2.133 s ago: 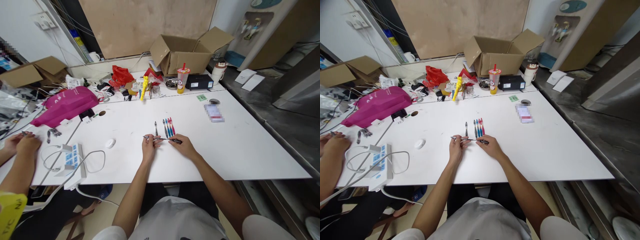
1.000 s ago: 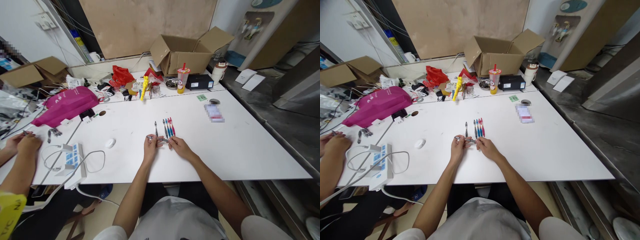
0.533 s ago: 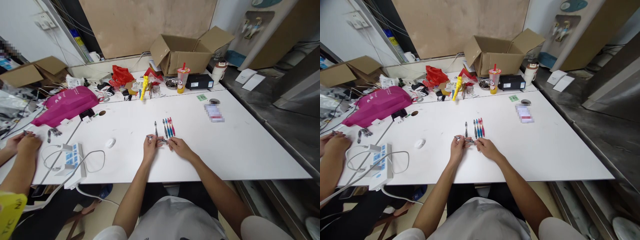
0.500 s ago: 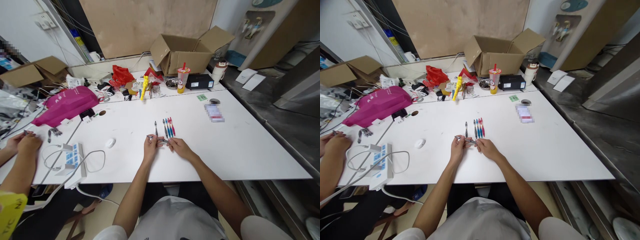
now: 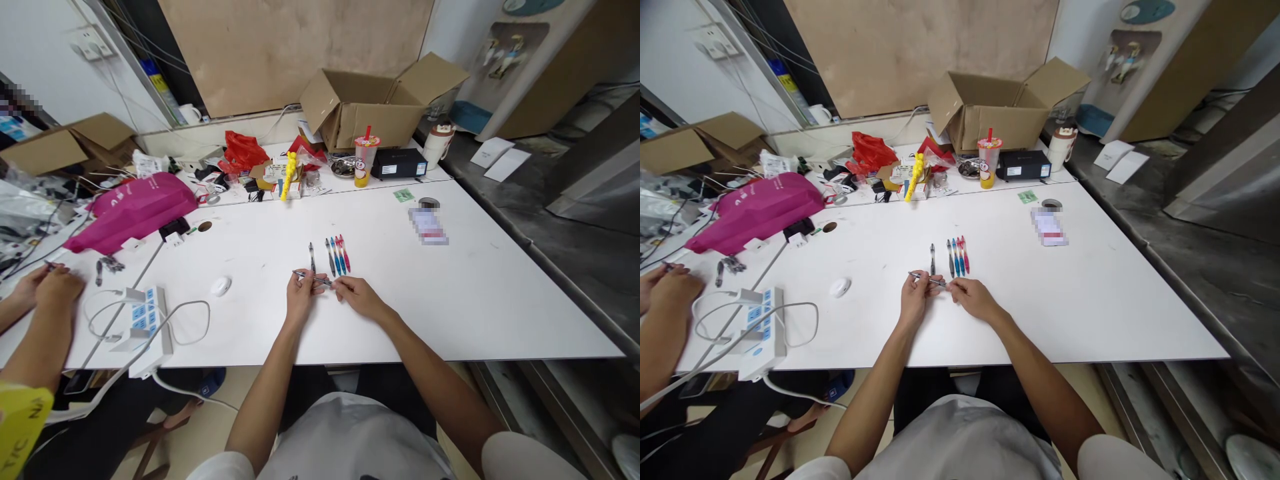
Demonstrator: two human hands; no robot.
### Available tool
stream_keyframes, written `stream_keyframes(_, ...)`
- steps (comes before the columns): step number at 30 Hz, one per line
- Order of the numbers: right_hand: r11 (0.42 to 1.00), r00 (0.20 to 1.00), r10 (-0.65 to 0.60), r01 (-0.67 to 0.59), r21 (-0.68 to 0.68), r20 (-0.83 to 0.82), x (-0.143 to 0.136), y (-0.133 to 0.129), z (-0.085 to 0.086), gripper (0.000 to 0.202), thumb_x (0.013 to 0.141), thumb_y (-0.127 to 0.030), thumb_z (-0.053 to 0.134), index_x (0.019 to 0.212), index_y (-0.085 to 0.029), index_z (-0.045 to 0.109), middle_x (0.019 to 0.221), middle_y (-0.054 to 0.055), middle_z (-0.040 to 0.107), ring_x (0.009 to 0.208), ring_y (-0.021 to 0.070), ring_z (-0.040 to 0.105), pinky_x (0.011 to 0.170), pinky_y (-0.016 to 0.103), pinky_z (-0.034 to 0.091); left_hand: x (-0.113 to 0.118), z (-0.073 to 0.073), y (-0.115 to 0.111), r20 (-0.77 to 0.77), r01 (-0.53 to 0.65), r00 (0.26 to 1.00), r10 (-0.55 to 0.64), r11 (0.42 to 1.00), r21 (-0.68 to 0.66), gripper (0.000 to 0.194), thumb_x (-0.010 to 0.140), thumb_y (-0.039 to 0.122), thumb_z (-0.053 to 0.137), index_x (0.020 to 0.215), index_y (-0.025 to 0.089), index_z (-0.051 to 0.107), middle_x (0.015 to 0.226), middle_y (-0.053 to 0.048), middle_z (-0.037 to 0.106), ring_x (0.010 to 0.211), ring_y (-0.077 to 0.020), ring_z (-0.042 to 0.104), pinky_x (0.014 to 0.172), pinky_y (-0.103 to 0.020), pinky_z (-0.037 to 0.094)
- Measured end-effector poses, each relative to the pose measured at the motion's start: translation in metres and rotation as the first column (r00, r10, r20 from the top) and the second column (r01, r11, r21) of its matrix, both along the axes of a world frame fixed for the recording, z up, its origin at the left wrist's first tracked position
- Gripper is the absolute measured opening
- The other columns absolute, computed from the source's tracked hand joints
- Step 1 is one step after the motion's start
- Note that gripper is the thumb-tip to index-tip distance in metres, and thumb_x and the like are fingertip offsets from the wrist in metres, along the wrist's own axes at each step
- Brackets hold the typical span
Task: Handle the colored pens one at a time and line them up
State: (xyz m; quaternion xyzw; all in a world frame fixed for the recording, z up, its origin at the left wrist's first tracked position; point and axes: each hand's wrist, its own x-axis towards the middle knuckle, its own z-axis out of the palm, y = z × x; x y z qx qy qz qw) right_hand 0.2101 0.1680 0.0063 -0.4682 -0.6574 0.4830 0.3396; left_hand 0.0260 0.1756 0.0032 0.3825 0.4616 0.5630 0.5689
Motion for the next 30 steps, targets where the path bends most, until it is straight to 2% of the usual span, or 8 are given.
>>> stream_keyframes(2,1.0,1.0,0.003,-0.003,0.029,0.012,0.0,0.0,0.001,0.032,0.097,-0.048,0.054,0.083,-0.022,0.063,0.071,-0.002,0.062,0.065,0.015,0.054,0.067,0.029,0.042,0.0,0.0,0.0,0.001,0.0,1.0,0.0,1.0,0.002,0.045,0.085,0.057,0.074,0.096,0.019,0.053,0.092,-0.01,0.08,0.08,-0.0194,0.077,0.066,-0.026,0.059)
stream_keyframes(6,0.999,0.998,0.043,-0.044,0.014,0.042,0.001,-0.001,0.003,0.035,0.099,-0.046,0.051,0.077,-0.021,0.062,0.064,-0.004,0.056,0.059,0.0136,0.048,0.062,0.029,0.038,-0.001,-0.002,0.0,-0.003,0.024,1.0,-0.024,0.999,0.024,0.044,0.085,0.056,0.074,0.098,0.018,0.054,0.092,-0.011,0.079,0.08,-0.0193,0.077,0.071,-0.028,0.059)
stream_keyframes(9,0.999,0.999,0.043,-0.043,0.024,0.014,0.001,-0.001,0.002,0.03,0.096,-0.048,0.058,0.088,-0.021,0.069,0.071,-0.002,0.062,0.064,0.0149,0.052,0.064,0.029,0.041,-0.001,-0.002,-0.001,0.0,-0.013,1.0,0.013,0.998,0.057,0.054,0.086,0.054,0.074,0.122,0.019,0.052,0.09,-0.009,0.079,0.078,-0.0194,0.076,0.074,-0.032,0.06)
stream_keyframes(11,0.999,1.0,0.019,-0.018,0.044,-0.024,0.001,-0.001,0.0,0.028,0.095,-0.047,0.058,0.098,-0.022,0.07,0.08,0.0,0.066,0.07,0.0162,0.057,0.068,0.031,0.044,-0.001,-0.002,-0.002,-0.001,-0.058,0.998,0.058,0.995,0.08,0.07,0.087,0.052,0.074,0.141,0.022,0.039,0.091,-0.007,0.078,0.076,-0.0193,0.076,0.073,-0.032,0.06)
stream_keyframes(14,0.998,0.994,-0.04,0.045,0.045,-0.103,0.002,0.0,-0.003,0.029,0.097,-0.046,0.055,0.104,-0.021,0.068,0.082,0.001,0.066,0.074,0.0172,0.06,0.072,0.032,0.047,-0.001,-0.001,-0.003,-0.031,-0.064,0.997,0.067,0.993,0.102,0.069,0.089,0.051,0.072,0.142,0.023,0.039,0.088,-0.006,0.077,0.073,-0.0186,0.074,0.065,-0.029,0.058)
stream_keyframes(17,0.996,0.991,-0.072,0.077,0.036,-0.116,0.003,0.001,-0.006,0.03,0.097,-0.048,0.055,0.101,-0.021,0.066,0.076,0.0,0.063,0.071,0.0173,0.06,0.07,0.032,0.047,-0.002,0.001,-0.003,-0.066,-0.016,0.998,0.023,0.995,0.103,0.057,0.09,0.051,0.071,0.133,0.021,0.047,0.084,-0.005,0.076,0.068,-0.0175,0.072,0.061,-0.027,0.055)
stream_keyframes(25,0.995,0.993,-0.084,0.088,0.05,-0.085,0.003,0.002,-0.006,0.033,0.096,-0.051,0.055,0.088,-0.021,0.065,0.069,-0.001,0.06,0.063,0.0153,0.053,0.064,0.03,0.042,-0.003,0.0,-0.003,-0.061,-0.007,0.998,0.012,0.996,0.086,0.059,0.087,0.049,0.076,0.129,0.021,0.046,0.088,-0.006,0.076,0.065,-0.0169,0.072,0.057,-0.025,0.054)
stream_keyframes(30,0.996,0.992,0.008,-0.019,0.084,0.126,-0.001,-0.007,0.002,0.036,0.092,-0.051,0.06,0.071,-0.022,0.065,0.059,-0.003,0.056,0.055,0.0137,0.046,0.058,0.029,0.034,-0.003,0.003,-0.005,-0.057,0.023,0.998,-0.017,0.995,0.097,0.085,0.087,0.047,0.076,0.155,0.028,0.028,0.106,-0.01,0.077,0.071,-0.0158,0.073,0.061,-0.024,0.056)
